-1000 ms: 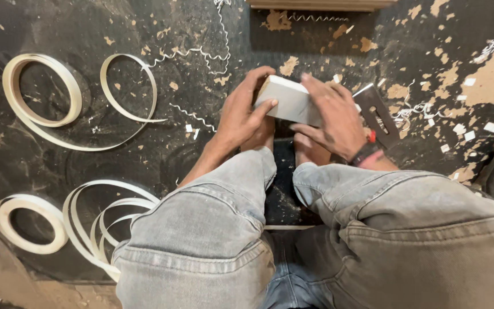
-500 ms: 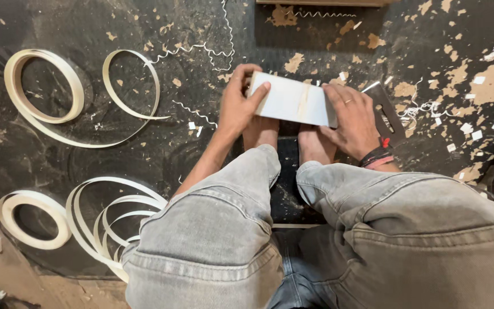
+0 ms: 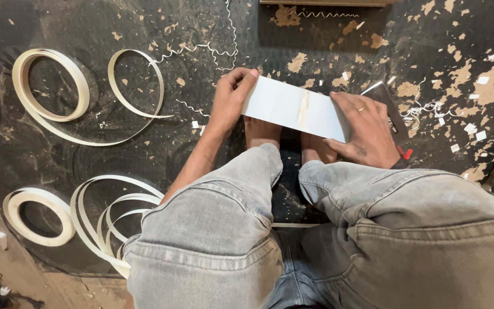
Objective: The person sits on the workshop floor and applies white edge banding tape to the edges of wooden boards, pressing the tape along the board edge by hand and trimming or smoothing it with a hand plane, working on one board at a time.
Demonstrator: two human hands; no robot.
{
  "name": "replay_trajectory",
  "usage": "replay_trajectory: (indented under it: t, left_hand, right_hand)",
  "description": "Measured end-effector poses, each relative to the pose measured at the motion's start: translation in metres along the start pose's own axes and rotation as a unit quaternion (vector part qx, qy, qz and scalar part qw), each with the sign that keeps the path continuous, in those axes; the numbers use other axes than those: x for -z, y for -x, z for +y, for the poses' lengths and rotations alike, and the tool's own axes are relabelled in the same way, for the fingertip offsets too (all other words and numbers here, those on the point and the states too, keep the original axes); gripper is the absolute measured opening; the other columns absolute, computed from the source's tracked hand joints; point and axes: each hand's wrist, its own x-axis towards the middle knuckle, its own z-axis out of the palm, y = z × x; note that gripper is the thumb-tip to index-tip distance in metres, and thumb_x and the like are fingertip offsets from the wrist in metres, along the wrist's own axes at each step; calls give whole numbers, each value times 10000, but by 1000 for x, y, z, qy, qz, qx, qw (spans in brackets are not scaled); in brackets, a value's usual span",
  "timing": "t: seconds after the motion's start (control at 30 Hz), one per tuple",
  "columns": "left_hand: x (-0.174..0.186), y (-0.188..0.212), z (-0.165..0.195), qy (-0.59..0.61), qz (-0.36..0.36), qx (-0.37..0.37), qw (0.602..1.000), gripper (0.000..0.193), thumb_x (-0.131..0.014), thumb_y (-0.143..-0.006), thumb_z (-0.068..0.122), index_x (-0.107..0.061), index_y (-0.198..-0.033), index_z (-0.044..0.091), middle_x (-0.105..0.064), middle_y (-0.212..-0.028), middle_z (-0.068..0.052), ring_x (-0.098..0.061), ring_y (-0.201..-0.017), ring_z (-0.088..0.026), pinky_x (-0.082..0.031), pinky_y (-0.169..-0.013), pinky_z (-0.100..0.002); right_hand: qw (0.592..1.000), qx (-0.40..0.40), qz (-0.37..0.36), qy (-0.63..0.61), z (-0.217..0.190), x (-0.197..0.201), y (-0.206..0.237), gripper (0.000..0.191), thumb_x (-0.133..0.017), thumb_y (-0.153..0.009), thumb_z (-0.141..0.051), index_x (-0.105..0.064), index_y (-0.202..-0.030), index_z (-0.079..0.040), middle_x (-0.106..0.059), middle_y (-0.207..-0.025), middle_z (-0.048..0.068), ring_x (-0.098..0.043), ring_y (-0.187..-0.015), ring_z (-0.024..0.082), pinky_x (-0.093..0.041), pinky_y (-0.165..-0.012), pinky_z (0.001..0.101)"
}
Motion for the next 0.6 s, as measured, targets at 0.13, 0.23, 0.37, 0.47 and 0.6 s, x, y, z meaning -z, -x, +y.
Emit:
replay_trajectory:
  t: [0.13,0.23,0.37,0.47,0.6]
  left_hand:
    - [-4,5,-3,20,-8,5,1000,374,-570,-1051,347,-696,-1152,10,-705,-934,-29,-624,-870,-90,-509,-765,-258]
    - [-6,9,-5,-5,-18,-34,999,358,-622,-1027,285,-624,-1271,23,-704,-1032,-58,-642,-937,-123,-529,-799,-277]
    - [-2,10,-9,-6,-3,-62,998,353,-680,-1014,187,-610,-1315,17,-718,-1153,-110,-679,-1062,-174,-560,-919,-312]
    - [0,10,-12,0,-3,-67,998,448,-706,-973,148,-557,-1380,32,-690,-1224,-132,-664,-1127,-188,-554,-960,-324]
    - [-3,13,-13,0,-16,-86,996,562,-722,-958,120,-493,-1468,55,-660,-1293,-160,-637,-1184,-209,-539,-1009,-343]
  right_hand:
    - [1000,-19,-4,-4,3,-8,2,938,-812,-741,-395,-449,-1541,-66,-526,-1487,190,-457,-1386,363,-302,-1151,513]
    - [999,-30,-11,-41,12,-25,2,926,-813,-787,-435,-433,-1530,-35,-498,-1490,247,-435,-1383,401,-312,-1122,524]
    - [987,-113,91,-65,40,-43,10,711,-740,-969,-366,-482,-1551,-48,-522,-1552,229,-453,-1439,401,-342,-1207,497]
    - [954,-219,188,83,62,-52,18,656,-759,-994,-306,-496,-1509,4,-531,-1510,242,-458,-1387,423,-352,-1172,513]
    - [944,-277,155,87,82,-55,24,588,-816,-881,-241,-531,-1339,-8,-587,-1346,231,-529,-1270,405,-426,-1075,491]
